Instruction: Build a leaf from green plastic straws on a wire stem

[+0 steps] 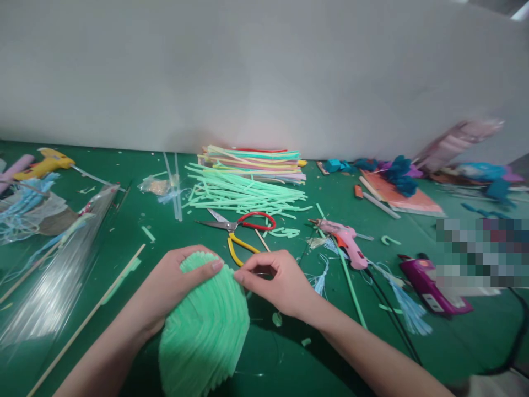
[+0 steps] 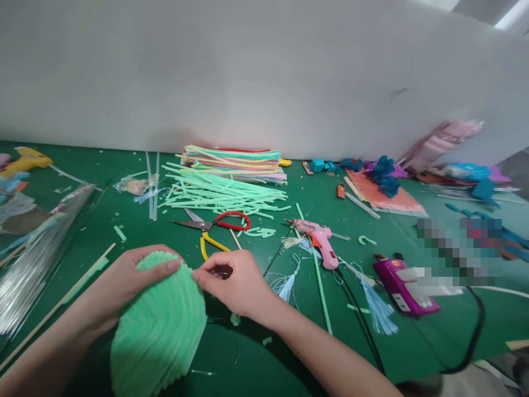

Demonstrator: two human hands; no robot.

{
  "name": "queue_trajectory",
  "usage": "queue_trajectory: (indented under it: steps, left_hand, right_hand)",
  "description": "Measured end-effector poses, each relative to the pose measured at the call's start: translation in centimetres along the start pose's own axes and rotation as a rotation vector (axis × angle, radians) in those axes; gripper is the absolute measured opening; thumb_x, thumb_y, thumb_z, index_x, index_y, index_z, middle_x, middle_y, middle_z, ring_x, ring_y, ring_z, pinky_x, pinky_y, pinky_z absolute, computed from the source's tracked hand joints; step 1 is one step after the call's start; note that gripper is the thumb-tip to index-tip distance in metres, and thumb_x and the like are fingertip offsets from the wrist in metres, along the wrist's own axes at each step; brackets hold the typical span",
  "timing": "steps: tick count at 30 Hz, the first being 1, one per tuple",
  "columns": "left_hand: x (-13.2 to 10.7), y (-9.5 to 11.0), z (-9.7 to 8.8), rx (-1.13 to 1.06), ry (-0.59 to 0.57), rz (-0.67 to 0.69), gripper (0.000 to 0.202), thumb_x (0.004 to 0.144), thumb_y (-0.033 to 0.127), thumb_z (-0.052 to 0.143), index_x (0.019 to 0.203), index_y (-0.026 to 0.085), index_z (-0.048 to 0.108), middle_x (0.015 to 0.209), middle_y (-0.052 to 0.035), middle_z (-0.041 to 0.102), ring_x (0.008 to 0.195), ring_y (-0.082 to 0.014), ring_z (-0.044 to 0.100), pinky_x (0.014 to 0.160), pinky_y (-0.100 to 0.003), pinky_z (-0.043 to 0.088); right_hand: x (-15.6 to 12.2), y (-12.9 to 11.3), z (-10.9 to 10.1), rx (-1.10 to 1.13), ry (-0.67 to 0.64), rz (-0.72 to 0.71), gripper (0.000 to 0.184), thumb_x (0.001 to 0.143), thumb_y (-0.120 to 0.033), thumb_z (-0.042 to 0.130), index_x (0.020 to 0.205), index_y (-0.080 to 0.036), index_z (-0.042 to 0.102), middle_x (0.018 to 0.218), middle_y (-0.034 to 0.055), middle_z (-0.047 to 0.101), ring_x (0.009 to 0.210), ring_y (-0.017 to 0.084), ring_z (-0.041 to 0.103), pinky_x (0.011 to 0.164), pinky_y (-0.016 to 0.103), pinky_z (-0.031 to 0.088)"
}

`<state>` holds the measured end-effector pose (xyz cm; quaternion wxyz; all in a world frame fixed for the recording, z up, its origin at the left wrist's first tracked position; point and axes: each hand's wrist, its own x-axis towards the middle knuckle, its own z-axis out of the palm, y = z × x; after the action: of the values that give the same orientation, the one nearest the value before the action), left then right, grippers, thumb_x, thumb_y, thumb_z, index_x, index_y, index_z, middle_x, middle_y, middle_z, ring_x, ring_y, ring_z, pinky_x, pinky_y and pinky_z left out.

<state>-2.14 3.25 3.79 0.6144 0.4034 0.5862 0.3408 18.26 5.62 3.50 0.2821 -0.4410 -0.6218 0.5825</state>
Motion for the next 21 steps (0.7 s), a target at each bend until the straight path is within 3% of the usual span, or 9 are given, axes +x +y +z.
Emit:
queue_trajectory:
  steps: [4,9,17,21]
  left_hand:
    - [0.0,0.1,-0.4,-0.188,0.03,-0.029,0.03,0.076,0.04,0.072,0.098,0.02,0.073,0.086,-0.0044,0.077,0.075,-0.0234,0.07,0.067,-0.031,0.055]
    - [0.2,-0.2,-0.6,-0.256,-0.011,-0.023,0.034,0.077,0.034,0.074,0.109,0.022,0.072,0.097,-0.0046,0.078,0.084,-0.024,0.072,0.077,-0.033,0.057]
    - [0.4,-0.2,0.0,-0.231,-0.034,-0.046,0.041,0.078,0.04,0.073,0.114,0.021,0.07,0.1,-0.0088,0.078,0.084,-0.0259,0.073,0.078,-0.036,0.058]
    - [0.4,-0.3,-0.2,-0.213,-0.05,-0.019,0.049,0.071,0.034,0.08,0.118,0.023,0.068,0.106,-0.0081,0.076,0.089,-0.0269,0.073,0.08,-0.037,0.058]
  right_hand:
    - [0.5,-0.3,-1.2,0.063,0.107,-0.055,0.023,0.079,-0.04,0.071,0.071,-0.018,0.07,0.062,0.0009,0.066,0.058,0.014,0.06,0.059,0.027,0.049]
    - [1.4,0.2,-2.5,0.168,0.307,-0.071,0.028,0.076,-0.046,0.073,0.073,-0.019,0.07,0.064,0.0012,0.067,0.059,0.014,0.061,0.059,0.028,0.053]
    - [1.8,1.1,-2.7,0.204,0.267,-0.019,0.032,0.072,-0.049,0.076,0.074,-0.018,0.07,0.062,0.0005,0.066,0.057,0.015,0.061,0.06,0.03,0.053]
    - [1.6,0.7,-2.8,0.171,0.301,-0.068,0.03,0.074,-0.047,0.075,0.071,-0.018,0.069,0.061,0.0,0.065,0.058,0.014,0.06,0.062,0.029,0.052]
